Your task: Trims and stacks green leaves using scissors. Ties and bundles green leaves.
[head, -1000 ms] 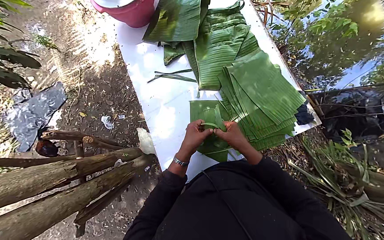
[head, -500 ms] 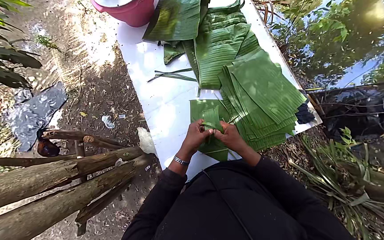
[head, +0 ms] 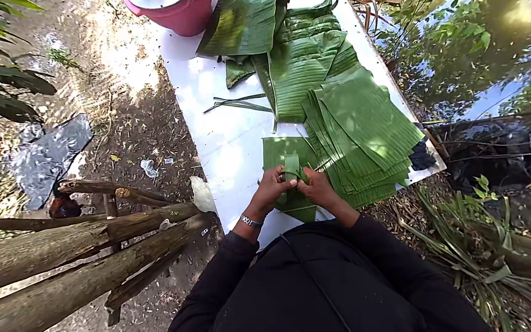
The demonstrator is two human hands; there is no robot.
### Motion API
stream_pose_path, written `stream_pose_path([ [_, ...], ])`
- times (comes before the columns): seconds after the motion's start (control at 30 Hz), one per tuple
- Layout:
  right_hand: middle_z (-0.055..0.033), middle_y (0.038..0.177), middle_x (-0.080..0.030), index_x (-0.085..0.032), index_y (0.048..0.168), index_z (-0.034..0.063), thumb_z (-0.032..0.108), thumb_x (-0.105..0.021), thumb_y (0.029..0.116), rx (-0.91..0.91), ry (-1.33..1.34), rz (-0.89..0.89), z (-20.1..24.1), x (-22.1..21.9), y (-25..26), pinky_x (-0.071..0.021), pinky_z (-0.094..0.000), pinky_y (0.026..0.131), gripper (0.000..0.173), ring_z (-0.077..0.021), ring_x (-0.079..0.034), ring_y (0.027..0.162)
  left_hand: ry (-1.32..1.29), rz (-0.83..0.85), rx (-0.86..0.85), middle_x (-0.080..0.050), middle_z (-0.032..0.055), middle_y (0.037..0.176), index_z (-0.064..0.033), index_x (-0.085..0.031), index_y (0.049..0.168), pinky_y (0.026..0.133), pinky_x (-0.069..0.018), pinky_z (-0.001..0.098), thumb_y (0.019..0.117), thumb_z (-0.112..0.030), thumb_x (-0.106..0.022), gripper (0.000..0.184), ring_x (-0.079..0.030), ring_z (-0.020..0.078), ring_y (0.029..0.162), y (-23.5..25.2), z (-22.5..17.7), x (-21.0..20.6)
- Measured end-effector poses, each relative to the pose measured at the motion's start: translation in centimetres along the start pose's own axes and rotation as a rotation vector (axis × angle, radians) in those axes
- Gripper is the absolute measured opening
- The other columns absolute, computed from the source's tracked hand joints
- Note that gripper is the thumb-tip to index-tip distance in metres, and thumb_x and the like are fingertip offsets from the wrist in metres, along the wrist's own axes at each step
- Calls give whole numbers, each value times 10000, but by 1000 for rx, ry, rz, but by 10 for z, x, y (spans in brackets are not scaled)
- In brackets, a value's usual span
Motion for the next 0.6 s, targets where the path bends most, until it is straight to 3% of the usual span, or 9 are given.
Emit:
stream_pose_path([
  [0.17, -69, 676, -531, -617, 889, 15, 157, -603, 969, -45, 74, -71, -3, 20, 4, -453, -403, 585, 163, -174, -527, 607, -75, 64, -89, -717, 64, 947, -3, -610, 1163, 822, -590, 314, 877, 42, -684, 299, -688, 114, 837, -7, -28, -2],
  [0.3, -92, 718, -546, -617, 1060, -25, 158, -544, 1000, -145, 204, -211, -34, 53, 4, -463, -404, 558, 206, -184, -511, 583, -313, 188, -267, -704, 23, 876, -121, -697, 1126, 775, -631, 383, 845, -240, -818, 328, -704, 151, 762, -29, -75, 20],
  [0.37, -49, 743, -575, -588, 1050, 8, 138, -514, 1021, -181, 348, -267, -46, 66, 0, -422, -309, 512, 151, -113, -470, 545, -401, 191, -394, -647, -26, 828, -158, -685, 1120, 656, -617, 326, 851, -315, -823, 341, -646, 109, 671, -45, -103, 46],
  [0.47, -15, 835, -696, -555, 1064, 48, 66, -517, 1041, -221, 567, -324, -50, 80, -6, -393, -192, 467, 48, -19, -456, 494, -797, 273, -578, -675, 32, 918, -90, -639, 1189, 520, -547, 199, 867, -150, -786, 359, -639, 92, 631, -67, -131, 91],
  [0.53, -17, 846, -714, -551, 1063, 53, 28, -536, 1026, -247, 633, -367, -51, 87, -7, -386, -180, 452, 47, -11, -459, 481, -1138, 429, -658, -649, 100, 990, -36, -569, 1214, 482, -540, 192, 872, -31, -721, 374, -638, 128, 597, -79, -142, 111],
  [0.6, -24, 850, -721, -553, 1055, 52, 11, -556, 1011, -263, 667, -397, -52, 90, -8, -372, -175, 434, 61, -12, -454, 469, -1285, 511, -695, -622, 120, 1047, -26, -519, 1235, 484, -542, 193, 909, -18, -672, 360, -631, 133, 602, -85, -145, 121],
])
Point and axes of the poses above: each hand's wrist, its own y-axis towards the middle knuckle, its own x-axis out of the back of the hand, z = x × y, the point moved 10 cm from there along y, towards the middle knuckle
